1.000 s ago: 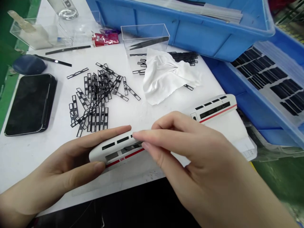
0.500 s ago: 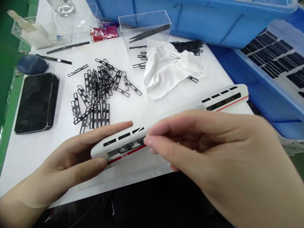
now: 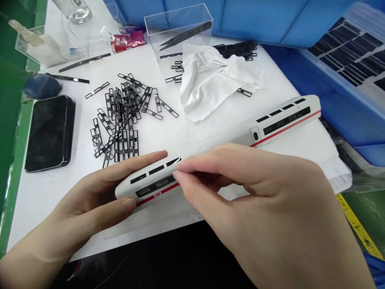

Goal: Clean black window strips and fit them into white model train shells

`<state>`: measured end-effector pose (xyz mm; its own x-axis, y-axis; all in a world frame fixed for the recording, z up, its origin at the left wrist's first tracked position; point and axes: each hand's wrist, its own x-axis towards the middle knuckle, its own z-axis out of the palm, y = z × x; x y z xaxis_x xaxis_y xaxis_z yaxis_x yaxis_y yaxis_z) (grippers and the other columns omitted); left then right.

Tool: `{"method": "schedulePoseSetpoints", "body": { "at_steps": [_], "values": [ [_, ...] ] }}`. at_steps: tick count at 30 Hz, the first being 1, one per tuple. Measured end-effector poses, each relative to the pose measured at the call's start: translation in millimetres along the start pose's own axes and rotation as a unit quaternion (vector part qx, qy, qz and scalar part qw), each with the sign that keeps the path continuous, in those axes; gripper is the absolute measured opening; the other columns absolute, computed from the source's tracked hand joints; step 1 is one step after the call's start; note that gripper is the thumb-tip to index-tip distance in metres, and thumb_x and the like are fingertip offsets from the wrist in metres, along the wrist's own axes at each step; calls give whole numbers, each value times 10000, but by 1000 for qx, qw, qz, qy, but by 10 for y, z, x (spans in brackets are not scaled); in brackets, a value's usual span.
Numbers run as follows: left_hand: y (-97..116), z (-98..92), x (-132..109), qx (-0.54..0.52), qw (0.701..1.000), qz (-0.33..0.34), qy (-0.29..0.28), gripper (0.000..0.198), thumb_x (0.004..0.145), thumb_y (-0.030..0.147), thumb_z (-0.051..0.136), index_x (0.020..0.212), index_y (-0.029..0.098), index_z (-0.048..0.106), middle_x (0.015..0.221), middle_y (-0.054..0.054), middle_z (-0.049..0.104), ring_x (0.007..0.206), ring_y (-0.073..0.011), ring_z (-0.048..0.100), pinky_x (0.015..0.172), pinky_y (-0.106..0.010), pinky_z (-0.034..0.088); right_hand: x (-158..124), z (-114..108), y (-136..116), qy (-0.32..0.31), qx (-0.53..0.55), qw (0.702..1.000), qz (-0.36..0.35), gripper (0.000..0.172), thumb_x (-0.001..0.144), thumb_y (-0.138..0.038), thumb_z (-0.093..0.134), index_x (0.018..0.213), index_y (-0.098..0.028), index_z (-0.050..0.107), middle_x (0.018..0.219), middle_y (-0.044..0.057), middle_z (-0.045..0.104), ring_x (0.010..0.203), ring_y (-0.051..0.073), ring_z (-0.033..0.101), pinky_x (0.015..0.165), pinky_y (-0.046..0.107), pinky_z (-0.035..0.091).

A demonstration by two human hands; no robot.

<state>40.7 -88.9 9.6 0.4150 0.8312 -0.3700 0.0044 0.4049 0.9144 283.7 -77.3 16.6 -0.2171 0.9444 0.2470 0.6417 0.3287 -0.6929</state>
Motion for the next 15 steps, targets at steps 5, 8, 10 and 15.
{"method": "schedulePoseSetpoints", "body": {
  "at_steps": [5,8,10,15],
  "values": [
    [-23,1,2,14,1000,8,4,459,958,277,727,1385,436,665,1467,56,647,1235,-263,671,672,-137,565,68,-11,-6,-2,-15,1000,-7,108,877,-274,816,973,-321,801,834,-22,796,579,197,697,449,327,515],
    [-33,12,-2,19,1000,12,0,472,961,262,725,1383,462,657,1454,74,655,1215,-230,679,670,-114,543,110,-47,29,-19,-11,1000,-21,79,881,-284,816,956,-299,794,799,-13,790,565,193,693,444,320,528],
    [-40,18,-2,23,1000,14,-4,479,966,250,719,1391,461,650,1447,76,658,1213,-217,676,676,-106,537,136,-69,54,-34,-6,999,-27,63,883,-294,817,939,-288,791,794,-11,789,586,197,710,471,322,559],
    [-40,17,3,8,1000,27,-9,461,977,237,705,1392,432,658,1423,69,674,1149,-182,693,858,-152,566,157,-64,60,-27,-9,999,-25,72,862,-286,839,907,-279,783,798,-10,792,622,207,738,493,319,582]
  ]
}}
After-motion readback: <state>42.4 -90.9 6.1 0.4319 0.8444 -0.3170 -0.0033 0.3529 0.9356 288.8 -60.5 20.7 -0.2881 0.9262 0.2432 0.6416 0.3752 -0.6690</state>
